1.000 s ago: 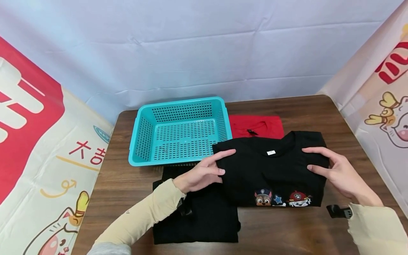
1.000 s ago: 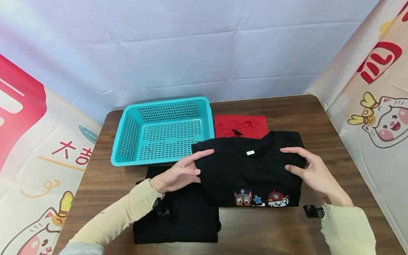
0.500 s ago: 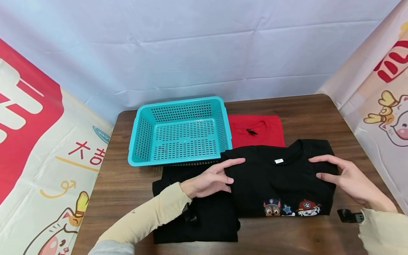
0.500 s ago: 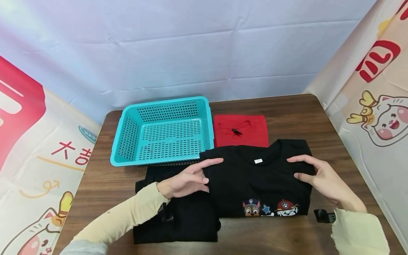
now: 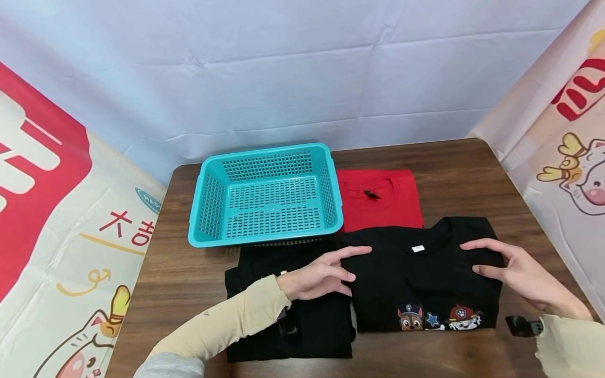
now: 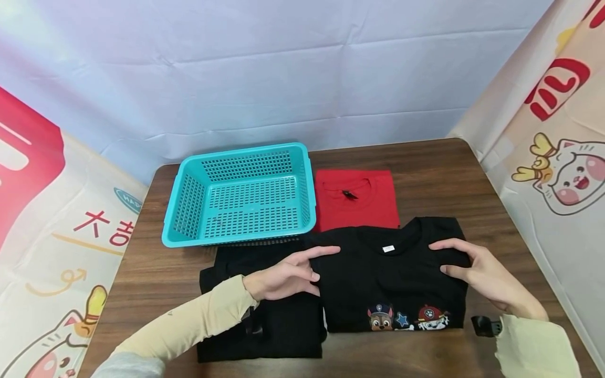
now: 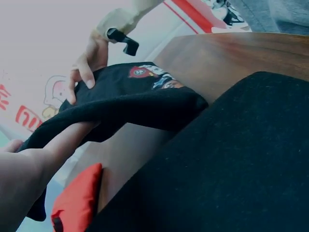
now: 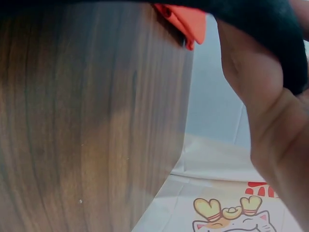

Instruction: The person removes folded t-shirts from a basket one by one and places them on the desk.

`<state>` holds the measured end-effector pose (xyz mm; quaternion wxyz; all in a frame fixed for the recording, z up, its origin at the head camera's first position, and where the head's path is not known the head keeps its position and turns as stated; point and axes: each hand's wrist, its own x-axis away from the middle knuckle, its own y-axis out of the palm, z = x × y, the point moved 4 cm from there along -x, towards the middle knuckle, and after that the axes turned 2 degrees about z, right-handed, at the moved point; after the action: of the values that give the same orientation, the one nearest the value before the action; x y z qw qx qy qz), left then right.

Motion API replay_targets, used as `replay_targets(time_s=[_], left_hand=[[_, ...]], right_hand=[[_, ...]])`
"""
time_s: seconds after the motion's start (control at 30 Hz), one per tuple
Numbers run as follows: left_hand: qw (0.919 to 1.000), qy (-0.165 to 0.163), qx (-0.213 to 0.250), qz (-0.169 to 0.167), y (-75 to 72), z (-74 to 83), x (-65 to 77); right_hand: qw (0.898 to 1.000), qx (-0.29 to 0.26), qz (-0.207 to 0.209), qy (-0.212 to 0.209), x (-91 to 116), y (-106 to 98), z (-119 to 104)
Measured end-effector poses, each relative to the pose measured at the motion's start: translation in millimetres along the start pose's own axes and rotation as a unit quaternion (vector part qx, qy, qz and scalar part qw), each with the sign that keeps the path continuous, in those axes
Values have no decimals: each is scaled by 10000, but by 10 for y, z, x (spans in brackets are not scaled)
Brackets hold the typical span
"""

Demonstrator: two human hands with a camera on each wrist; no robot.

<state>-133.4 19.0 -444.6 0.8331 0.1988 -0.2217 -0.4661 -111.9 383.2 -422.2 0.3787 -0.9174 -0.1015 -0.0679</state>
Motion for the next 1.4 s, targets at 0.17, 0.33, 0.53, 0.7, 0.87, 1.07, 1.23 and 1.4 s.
replay_targets(time_s=[0.17, 0.33, 0.53, 0.7, 0.87, 1.07, 1.23, 1.4], left_hand=[[9998, -149, 51, 72, -1, -98, -48], [9993, -311, 82, 181, -5, -187, -83], [9984, -468, 108, 292, -5, -256, -94], [9976, -608, 156, 296, -6, -315, -103], [9967, -717, 249, 281, 7, -341, -142], [9942, -937, 248, 463, 29, -352, -206], [9909, -1104, 319, 705, 30, -388, -256], [9858, -1230, 486, 1033, 34, -440, -316]], right_hand=[[9999, 14, -99, -23, 8, 22, 65], [9998, 46, -187, -46, 14, 47, 129], [9995, 108, -285, -101, 18, 77, 183], [9988, 261, -323, -264, 16, 108, 206], [9983, 352, -373, -276, 5, 117, 252], [9978, 458, -470, 16, -7, 126, 317], [9967, 626, -444, 269, -24, 117, 338], [9968, 599, -405, 339, -41, 142, 349]])
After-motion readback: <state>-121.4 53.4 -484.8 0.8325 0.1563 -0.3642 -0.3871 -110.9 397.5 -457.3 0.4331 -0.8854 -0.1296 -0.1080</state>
